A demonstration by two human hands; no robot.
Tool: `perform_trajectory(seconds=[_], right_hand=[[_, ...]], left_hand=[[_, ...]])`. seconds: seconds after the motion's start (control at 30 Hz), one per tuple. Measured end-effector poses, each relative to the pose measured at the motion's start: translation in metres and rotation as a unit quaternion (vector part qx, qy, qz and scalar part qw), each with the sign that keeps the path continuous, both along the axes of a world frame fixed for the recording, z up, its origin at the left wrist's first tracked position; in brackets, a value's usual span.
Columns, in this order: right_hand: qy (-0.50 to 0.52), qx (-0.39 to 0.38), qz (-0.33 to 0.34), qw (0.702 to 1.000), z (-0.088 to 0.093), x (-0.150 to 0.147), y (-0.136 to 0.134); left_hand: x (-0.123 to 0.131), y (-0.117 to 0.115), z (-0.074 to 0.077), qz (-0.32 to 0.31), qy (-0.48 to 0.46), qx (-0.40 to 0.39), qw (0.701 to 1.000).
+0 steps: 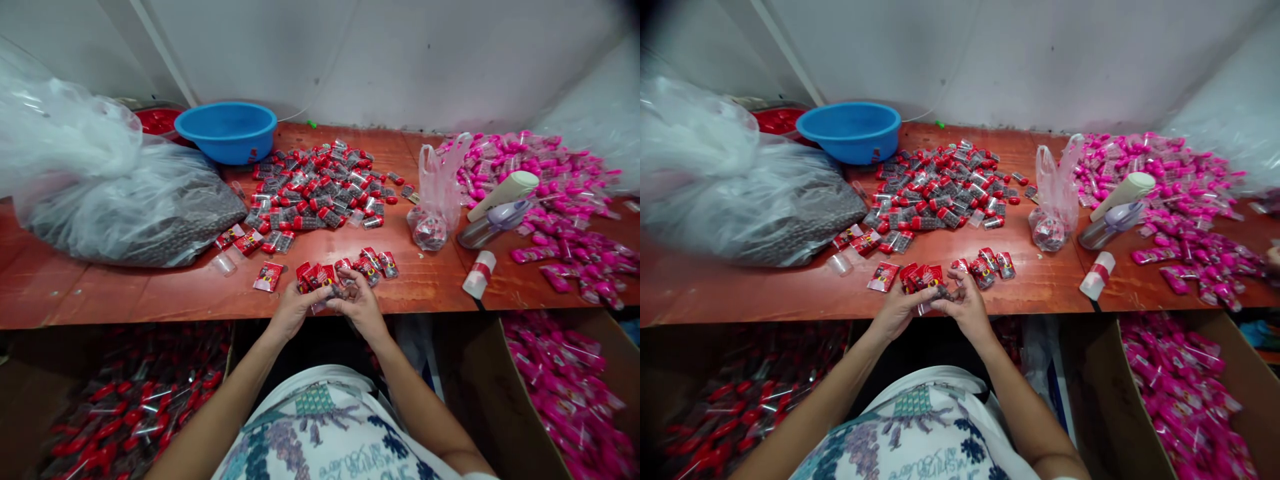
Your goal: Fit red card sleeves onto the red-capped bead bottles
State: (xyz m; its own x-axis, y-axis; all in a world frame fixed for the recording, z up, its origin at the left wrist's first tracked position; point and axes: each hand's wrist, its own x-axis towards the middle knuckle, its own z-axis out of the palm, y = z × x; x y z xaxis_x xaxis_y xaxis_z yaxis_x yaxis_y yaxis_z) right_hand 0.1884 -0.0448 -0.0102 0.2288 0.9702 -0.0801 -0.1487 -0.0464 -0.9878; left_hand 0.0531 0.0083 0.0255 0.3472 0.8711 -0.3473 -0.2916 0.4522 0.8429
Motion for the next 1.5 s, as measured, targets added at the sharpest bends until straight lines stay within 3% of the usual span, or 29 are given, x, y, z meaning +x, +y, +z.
perform_trajectory(seconds=[0.2,0.37,0.43,0.67,0.8,1.07,1.17,1.27,1.37,1.43,1.5], right_hand=[[-0.127,0.034,-0.050,0.990,0.002,-0.001,-0.008],[0.014,-0.018,0.000,1.000,0.000,-0.004,-0.005],[0.021,-0.014,0.006,1.000,-0.002,-0.003,-0.005],[-0.181,0.075,0.032,0.980,0.005,0.002,-0.009],[-0.210,0.097,0.038,0.972,0.005,0.005,-0.007],[-0.241,0.111,0.008,0.964,-0.006,0.017,-0.004],[-0.311,0.114,-0.064,0.942,-0.015,0.034,-0.003],[-0.416,0.096,-0.126,0.895,-0.024,0.059,0.000],[-0.481,0.080,-0.156,0.859,-0.024,0.073,0.005],[-0.483,0.095,-0.164,0.855,-0.016,0.068,0.010],[-0.460,0.121,-0.133,0.870,-0.004,0.053,0.016]], left_hand=[[0.005,0.002,-0.006,0.067,0.010,0.027,0.997],[0.006,-0.002,-0.004,0.027,0.004,0.015,1.000],[0.005,-0.001,-0.004,0.022,0.005,0.004,1.000],[-0.002,0.005,-0.008,0.019,0.021,0.008,1.000],[0.000,0.003,-0.013,-0.015,0.022,-0.020,0.999],[0.014,0.003,-0.022,-0.023,-0.014,-0.059,0.998],[0.014,0.008,-0.025,0.027,-0.022,-0.083,0.996],[0.008,0.013,-0.027,0.093,-0.014,-0.119,0.988],[0.003,0.016,-0.027,0.122,-0.028,-0.120,0.985],[0.004,0.016,-0.025,0.128,-0.038,-0.113,0.985],[0.006,0.015,-0.024,0.128,-0.045,-0.105,0.985]])
